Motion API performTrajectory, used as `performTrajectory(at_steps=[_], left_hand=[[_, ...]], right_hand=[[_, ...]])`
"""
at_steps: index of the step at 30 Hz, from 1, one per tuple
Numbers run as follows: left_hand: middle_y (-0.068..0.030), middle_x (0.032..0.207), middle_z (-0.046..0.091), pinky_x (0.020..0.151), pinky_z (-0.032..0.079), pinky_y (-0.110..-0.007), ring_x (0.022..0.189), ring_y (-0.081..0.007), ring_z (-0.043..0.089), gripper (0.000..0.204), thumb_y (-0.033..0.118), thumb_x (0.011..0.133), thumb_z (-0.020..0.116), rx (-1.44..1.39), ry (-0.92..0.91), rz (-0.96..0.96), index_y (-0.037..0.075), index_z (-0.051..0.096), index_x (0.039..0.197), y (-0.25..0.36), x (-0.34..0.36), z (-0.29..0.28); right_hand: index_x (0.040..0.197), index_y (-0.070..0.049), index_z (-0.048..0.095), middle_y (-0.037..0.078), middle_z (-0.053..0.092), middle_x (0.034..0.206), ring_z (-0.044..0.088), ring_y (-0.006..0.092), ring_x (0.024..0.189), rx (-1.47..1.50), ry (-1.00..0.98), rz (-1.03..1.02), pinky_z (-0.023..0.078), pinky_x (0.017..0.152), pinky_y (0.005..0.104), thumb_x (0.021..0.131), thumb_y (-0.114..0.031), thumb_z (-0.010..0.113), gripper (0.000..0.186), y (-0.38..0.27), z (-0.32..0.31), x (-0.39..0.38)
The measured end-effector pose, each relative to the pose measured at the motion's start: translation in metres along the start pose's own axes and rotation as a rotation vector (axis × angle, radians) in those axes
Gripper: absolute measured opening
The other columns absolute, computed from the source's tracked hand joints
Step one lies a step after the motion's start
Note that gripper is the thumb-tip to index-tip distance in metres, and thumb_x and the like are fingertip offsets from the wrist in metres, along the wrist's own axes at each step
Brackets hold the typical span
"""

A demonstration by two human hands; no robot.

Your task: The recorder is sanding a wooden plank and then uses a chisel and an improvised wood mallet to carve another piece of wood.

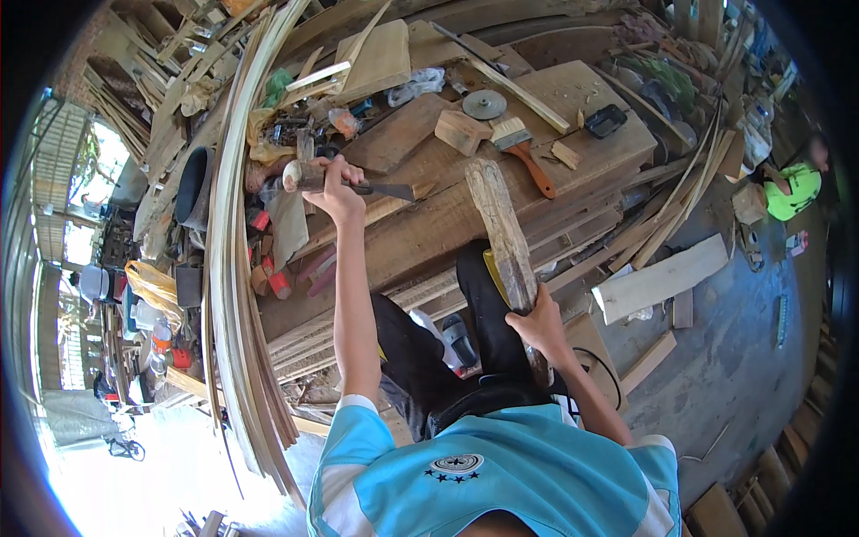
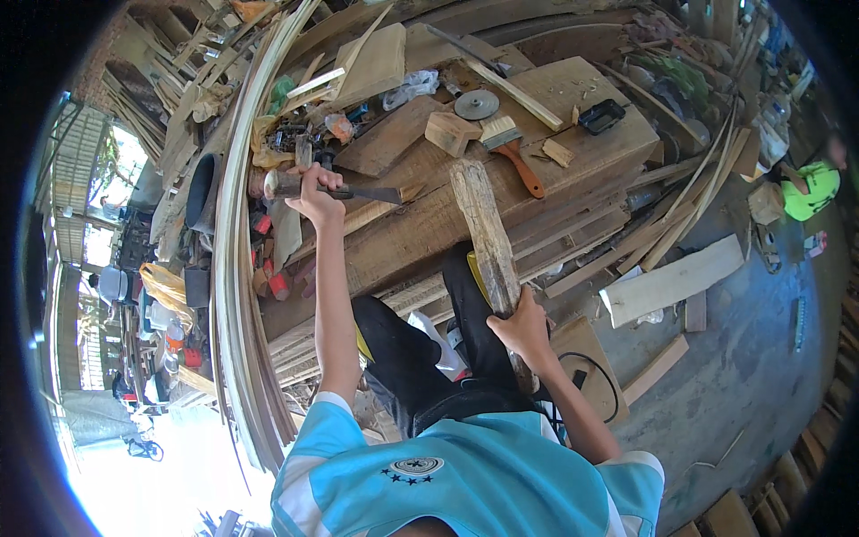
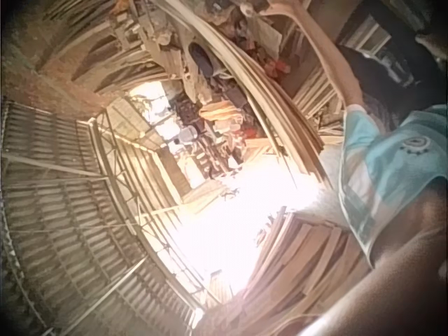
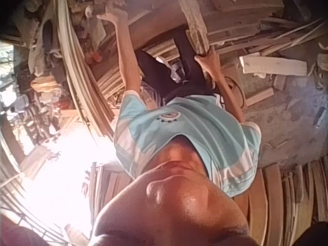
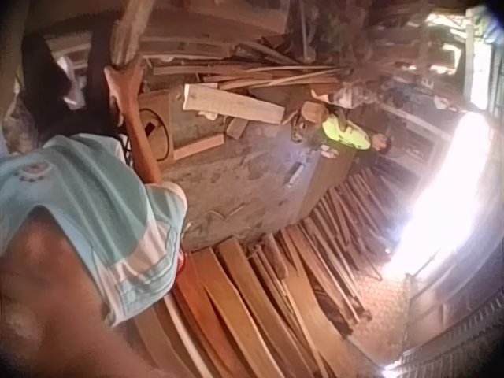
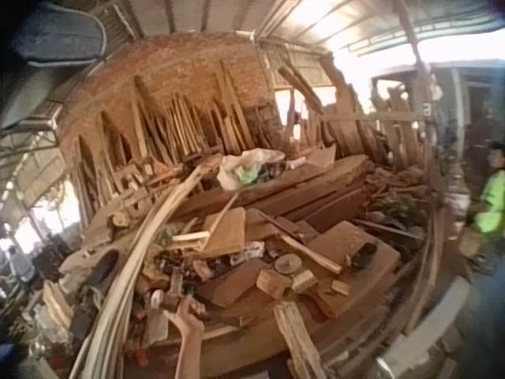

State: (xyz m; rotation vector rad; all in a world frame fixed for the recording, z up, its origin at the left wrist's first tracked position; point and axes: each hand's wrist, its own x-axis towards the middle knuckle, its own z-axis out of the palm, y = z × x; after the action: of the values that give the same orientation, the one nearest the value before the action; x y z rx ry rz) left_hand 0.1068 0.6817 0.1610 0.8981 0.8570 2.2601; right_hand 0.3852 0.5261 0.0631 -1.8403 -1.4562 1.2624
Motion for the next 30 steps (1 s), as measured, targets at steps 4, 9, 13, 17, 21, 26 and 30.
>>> performTrajectory(at_steps=[4, 9, 13, 17, 21, 26, 30], left_hand=[[-0.0038, 0.05, 0.039, 0.041, 0.033, -0.032, 0.039, -0.015, 0.038, 0.017, -0.007, 0.075, 0.055, -0.018, 0.011, -0.016, 0.004, 0.043, 0.078, -0.001, 0.0, -0.001], [-0.0044, 0.051, 0.04, 0.041, 0.033, -0.032, 0.04, -0.0142, 0.039, 0.016, -0.007, 0.075, 0.054, 0.017, -0.01, -0.011, 0.004, 0.042, 0.077, -0.005, 0.002, 0.0], [-0.0049, 0.051, 0.041, 0.041, 0.034, -0.03, 0.04, -0.0137, 0.039, 0.016, -0.007, 0.075, 0.054, 0.044, -0.037, -0.012, 0.003, 0.041, 0.075, -0.008, 0.006, 0.002], [-0.005, 0.052, 0.042, 0.041, 0.034, -0.029, 0.041, -0.0127, 0.04, 0.015, -0.007, 0.075, 0.053, 0.057, -0.03, 0.017, 0.003, 0.042, 0.075, -0.009, 0.003, 0.003], [-0.0062, 0.055, 0.044, 0.041, 0.035, -0.029, 0.042, -0.0124, 0.041, 0.015, -0.008, 0.076, 0.052, 0.056, -0.086, 0.036, 0.003, 0.042, 0.078, -0.01, -0.006, 0.005], [-0.0019, 0.058, 0.049, 0.043, 0.037, -0.027, 0.046, -0.0089, 0.046, 0.013, -0.002, 0.077, 0.058, 0.28, -0.134, 0.08, 0.003, 0.046, 0.073, -0.021, -0.014, 0.017], [0.0012, 0.058, 0.052, 0.044, 0.037, -0.023, 0.048, -0.0065, 0.047, 0.015, 0.003, 0.077, 0.064, 0.428, -0.069, 0.177, 0.005, 0.051, 0.069, -0.028, -0.012, 0.024]], right_hand=[[0.097, 0.005, 0.045, 0.03, 0.06, 0.081, 0.061, 0.0431, 0.08, -0.026, 0.025, -0.053, 0.048, 0.072, 0.0439, 0.06, -0.022, 0.068, 0.05, 0.002, 0.002, 0.001], [0.097, 0.005, 0.045, 0.03, 0.061, 0.082, 0.061, 0.043, 0.082, -0.052, 0.026, -0.055, 0.048, 0.073, 0.0437, 0.06, -0.021, 0.068, 0.051, 0.002, 0.002, 0.001], [0.099, 0.006, 0.045, 0.031, 0.061, 0.083, 0.06, 0.0431, 0.084, -0.036, -0.002, -0.009, 0.048, 0.074, 0.0436, 0.06, -0.021, 0.068, 0.052, 0.0, 0.0, 0.001], [0.1, 0.006, 0.046, 0.031, 0.06, 0.085, 0.059, 0.0439, 0.086, -0.042, 0.027, -0.041, 0.047, 0.075, 0.0442, 0.06, -0.021, 0.068, 0.053, -0.002, 0.001, 0.0], [0.1, 0.006, 0.045, 0.032, 0.06, 0.086, 0.058, 0.0446, 0.087, -0.038, 0.027, -0.005, 0.047, 0.075, 0.0452, 0.061, -0.022, 0.068, 0.054, -0.003, 0.002, -0.001], [0.108, 0.006, 0.048, 0.028, 0.061, 0.088, 0.061, 0.0398, 0.088, -0.129, 0.025, 0.021, 0.047, 0.078, 0.0409, 0.06, -0.021, 0.069, 0.059, -0.004, 0.005, 0.0], [0.109, 0.006, 0.048, 0.026, 0.062, 0.093, 0.06, 0.0374, 0.092, -0.055, -0.03, 0.004, 0.047, 0.079, 0.04, 0.063, -0.021, 0.069, 0.058, -0.004, 0.004, -0.002]])
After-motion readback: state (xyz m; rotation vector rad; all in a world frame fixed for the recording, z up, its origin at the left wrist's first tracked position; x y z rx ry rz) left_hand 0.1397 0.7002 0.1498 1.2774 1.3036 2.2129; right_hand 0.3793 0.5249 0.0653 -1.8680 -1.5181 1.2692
